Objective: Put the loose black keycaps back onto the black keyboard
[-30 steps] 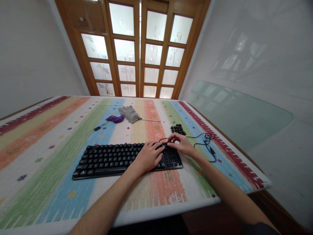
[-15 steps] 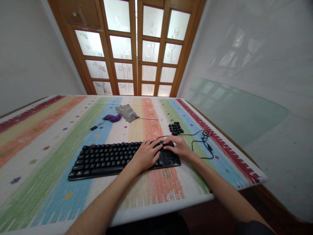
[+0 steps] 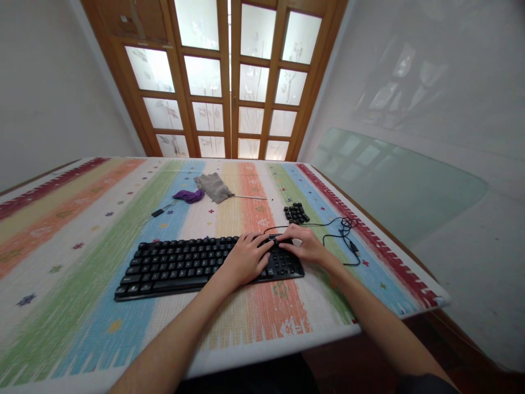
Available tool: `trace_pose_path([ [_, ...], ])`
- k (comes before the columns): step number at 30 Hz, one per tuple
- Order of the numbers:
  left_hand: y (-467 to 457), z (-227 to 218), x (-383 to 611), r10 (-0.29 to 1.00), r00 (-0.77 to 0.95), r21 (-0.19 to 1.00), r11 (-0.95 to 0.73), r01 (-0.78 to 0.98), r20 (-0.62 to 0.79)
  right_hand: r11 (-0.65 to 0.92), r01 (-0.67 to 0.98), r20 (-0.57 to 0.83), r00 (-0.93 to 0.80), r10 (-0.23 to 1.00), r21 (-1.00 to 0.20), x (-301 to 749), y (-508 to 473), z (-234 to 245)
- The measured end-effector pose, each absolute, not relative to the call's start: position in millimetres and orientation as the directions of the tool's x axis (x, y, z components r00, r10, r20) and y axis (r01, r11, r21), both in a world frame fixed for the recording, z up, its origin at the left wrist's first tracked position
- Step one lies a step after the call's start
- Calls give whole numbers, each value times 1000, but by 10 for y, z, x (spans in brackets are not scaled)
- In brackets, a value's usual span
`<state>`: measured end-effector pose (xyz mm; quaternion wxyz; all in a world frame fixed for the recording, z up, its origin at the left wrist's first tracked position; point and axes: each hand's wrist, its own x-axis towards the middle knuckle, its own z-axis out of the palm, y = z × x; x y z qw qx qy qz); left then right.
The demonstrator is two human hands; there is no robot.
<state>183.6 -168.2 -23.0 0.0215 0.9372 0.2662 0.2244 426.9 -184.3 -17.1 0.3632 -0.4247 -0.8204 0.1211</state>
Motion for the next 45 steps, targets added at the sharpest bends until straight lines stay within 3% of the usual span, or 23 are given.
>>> trace_pose_path([
  [32,-1698,-185,1846,531,742,208,-846,490,411,589,588,443,-391,807,-554,4269,-1844,-145],
  [45,-1701,-182,1848,530,738,194,-845,498,417,604,633,445,-416,793,-484,4234,-1866,-161],
])
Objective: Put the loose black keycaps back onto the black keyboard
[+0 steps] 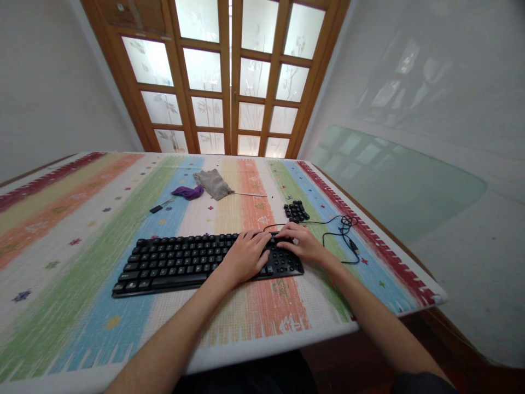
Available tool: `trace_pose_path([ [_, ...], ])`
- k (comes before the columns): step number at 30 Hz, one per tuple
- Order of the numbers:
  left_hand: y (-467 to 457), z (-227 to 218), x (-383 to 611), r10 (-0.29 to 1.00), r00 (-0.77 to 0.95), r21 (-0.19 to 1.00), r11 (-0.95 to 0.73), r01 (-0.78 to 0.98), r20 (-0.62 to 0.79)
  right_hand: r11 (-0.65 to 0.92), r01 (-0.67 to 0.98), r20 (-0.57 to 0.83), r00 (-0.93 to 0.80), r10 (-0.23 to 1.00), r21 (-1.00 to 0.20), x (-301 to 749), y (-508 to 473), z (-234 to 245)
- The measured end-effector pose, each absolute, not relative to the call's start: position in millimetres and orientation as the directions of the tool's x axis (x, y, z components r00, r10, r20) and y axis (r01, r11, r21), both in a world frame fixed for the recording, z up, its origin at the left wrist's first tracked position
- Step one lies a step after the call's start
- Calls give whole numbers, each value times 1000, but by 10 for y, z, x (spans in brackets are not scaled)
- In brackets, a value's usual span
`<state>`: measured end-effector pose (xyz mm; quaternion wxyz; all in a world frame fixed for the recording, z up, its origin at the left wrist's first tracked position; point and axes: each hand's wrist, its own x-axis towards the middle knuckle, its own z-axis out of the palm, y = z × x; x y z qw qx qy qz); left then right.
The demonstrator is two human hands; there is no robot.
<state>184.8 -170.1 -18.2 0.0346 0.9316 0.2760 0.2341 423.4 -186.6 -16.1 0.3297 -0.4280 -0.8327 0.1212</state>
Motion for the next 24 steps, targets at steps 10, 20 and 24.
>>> trace_pose_path([
  [10,-1705,-164,1851,527,745,202,-848,490,409,579,576,450,-367,814,-578,4231,-1858,-138],
  [20,-1704,-166,1846,543,742,215,-839,500,394,411,255,345,-267,900,-875,4225,-1883,-122],
  [24,-1704,-160,1850,544,739,212,-838,503,397,353,166,303,-267,915,-921,4239,-1883,-118],
])
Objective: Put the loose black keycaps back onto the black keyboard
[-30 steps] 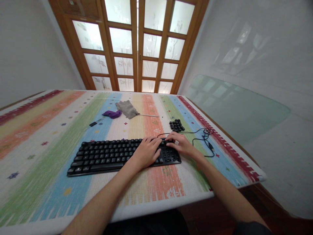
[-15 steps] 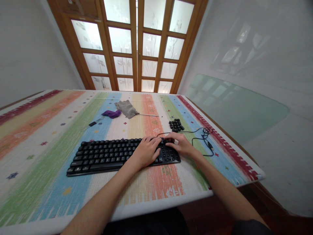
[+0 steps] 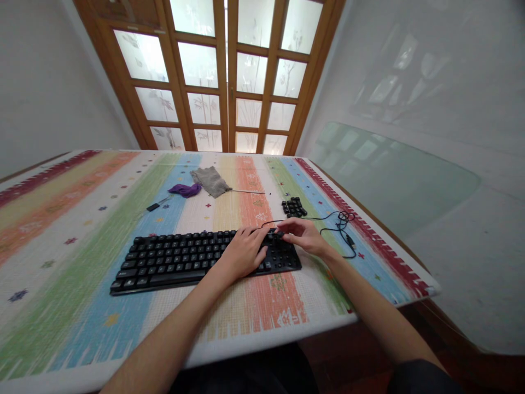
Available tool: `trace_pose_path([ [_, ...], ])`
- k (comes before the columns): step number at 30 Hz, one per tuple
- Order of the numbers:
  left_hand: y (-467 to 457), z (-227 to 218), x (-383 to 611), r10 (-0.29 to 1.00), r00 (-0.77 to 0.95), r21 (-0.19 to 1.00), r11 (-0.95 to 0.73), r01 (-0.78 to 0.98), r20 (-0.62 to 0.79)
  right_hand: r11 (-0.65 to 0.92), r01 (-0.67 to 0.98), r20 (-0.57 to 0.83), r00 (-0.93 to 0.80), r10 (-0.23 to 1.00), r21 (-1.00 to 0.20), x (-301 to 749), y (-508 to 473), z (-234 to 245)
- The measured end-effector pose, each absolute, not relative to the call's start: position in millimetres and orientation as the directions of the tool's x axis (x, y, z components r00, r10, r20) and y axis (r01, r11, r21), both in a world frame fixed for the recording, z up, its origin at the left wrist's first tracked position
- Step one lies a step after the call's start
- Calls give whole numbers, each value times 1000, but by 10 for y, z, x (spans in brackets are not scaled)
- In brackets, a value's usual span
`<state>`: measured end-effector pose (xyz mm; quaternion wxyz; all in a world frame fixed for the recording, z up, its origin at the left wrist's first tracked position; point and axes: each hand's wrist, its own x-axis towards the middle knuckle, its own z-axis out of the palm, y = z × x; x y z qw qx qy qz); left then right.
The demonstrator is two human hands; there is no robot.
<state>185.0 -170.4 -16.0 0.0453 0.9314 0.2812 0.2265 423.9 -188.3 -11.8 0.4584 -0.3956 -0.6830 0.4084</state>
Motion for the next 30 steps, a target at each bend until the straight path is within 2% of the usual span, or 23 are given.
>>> trace_pose_path([
  [7,-1704,-157,1851,536,747,205,-843,497,393,264,113,225,-274,935,-958,4248,-1890,-80],
  [10,-1708,-145,1851,538,747,213,-842,495,391,270,165,225,-248,942,-949,4230,-1893,-53],
  [14,-1714,-138,1854,539,743,219,-841,494,395,342,245,299,-196,934,-907,4214,-1877,-61],
  [19,-1712,-149,1853,544,742,207,-838,505,393,401,381,349,-201,915,-833,4230,-1859,-104],
  [30,-1704,-152,1852,542,745,218,-840,498,387,461,539,390,-248,887,-705,4234,-1879,-83],
])
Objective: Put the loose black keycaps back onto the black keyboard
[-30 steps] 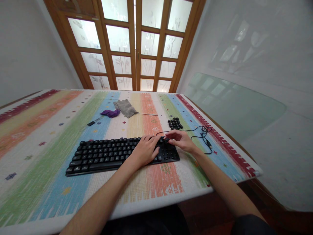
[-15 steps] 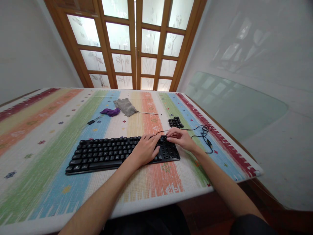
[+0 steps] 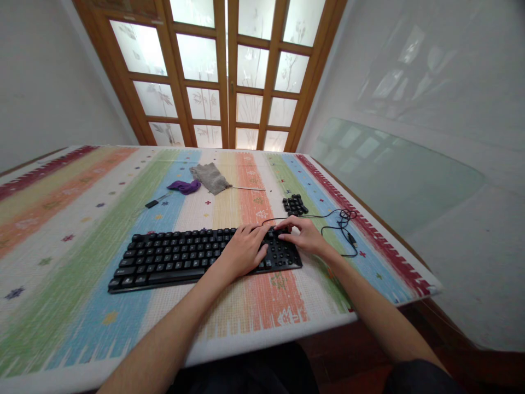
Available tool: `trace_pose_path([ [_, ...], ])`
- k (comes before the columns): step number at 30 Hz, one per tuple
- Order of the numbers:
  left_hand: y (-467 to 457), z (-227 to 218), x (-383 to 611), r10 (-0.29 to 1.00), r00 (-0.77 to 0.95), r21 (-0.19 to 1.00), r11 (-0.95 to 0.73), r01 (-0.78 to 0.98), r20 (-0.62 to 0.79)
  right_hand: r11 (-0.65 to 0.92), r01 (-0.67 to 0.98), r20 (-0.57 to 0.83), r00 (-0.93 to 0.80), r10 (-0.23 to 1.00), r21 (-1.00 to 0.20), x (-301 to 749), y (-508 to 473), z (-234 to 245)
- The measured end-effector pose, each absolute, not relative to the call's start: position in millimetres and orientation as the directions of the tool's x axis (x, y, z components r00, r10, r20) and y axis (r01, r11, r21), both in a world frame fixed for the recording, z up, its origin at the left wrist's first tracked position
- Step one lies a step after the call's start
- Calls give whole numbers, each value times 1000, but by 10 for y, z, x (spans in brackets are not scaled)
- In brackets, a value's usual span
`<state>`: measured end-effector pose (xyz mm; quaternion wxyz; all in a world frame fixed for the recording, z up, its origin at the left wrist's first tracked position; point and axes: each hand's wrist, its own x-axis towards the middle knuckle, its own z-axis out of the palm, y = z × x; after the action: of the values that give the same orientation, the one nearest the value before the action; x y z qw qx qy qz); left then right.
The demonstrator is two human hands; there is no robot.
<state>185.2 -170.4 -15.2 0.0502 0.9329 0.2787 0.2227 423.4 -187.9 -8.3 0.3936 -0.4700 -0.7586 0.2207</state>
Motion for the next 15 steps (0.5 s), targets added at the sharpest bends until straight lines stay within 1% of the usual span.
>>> trace_pose_path([
  [5,-1702,-167,1851,543,741,215,-839,500,395,450,547,377,-248,893,-706,4212,-1877,-117],
  [15,-1717,-136,1849,541,748,213,-840,498,384,548,560,468,-295,833,-621,4230,-1851,-170],
])
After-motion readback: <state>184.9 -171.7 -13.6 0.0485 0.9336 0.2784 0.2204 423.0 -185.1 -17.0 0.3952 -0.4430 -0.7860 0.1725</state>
